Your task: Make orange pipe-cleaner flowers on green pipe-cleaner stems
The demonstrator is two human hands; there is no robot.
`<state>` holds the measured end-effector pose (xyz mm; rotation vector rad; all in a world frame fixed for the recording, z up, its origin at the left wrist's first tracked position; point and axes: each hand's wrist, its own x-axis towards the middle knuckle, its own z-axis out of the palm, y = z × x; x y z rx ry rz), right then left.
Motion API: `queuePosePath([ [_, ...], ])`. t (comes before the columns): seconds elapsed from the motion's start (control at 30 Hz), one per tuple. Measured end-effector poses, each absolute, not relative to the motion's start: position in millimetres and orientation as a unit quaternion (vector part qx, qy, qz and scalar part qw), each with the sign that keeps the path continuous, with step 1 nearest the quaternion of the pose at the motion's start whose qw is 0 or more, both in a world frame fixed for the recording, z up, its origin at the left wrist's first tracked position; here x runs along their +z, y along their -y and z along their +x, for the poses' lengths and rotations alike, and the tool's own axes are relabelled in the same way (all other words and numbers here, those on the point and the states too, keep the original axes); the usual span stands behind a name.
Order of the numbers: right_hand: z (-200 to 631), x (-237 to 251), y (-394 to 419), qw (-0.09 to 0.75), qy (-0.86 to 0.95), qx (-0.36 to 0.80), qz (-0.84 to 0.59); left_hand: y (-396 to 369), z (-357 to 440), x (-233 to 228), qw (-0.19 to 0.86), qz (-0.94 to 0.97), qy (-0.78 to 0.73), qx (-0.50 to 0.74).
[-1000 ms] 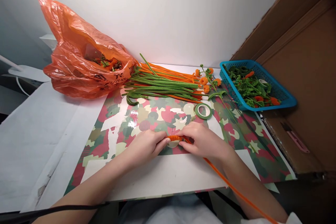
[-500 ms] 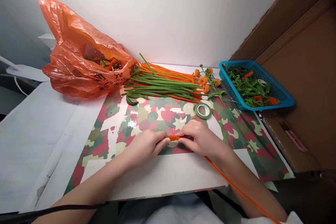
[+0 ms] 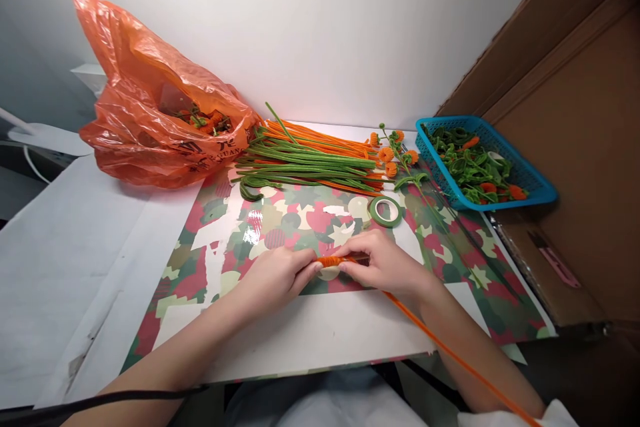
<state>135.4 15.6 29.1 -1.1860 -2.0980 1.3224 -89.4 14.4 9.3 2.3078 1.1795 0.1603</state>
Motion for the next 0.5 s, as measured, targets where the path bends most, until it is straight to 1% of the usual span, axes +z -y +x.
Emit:
queuePosePath([
  [0.2, 132.7, 25.3, -13.9, 0.231, 0.718, 0.493, -0.434, -14.5, -89.2, 9.1, 0.257, 0.858, -0.441, 0.067],
  [0.5, 131.2, 23.2, -16.1, 0.211, 0.627, 0.574, -0.482, -10.8, -86.4, 4.1, 0.167, 0.885, -0.433, 0.039],
])
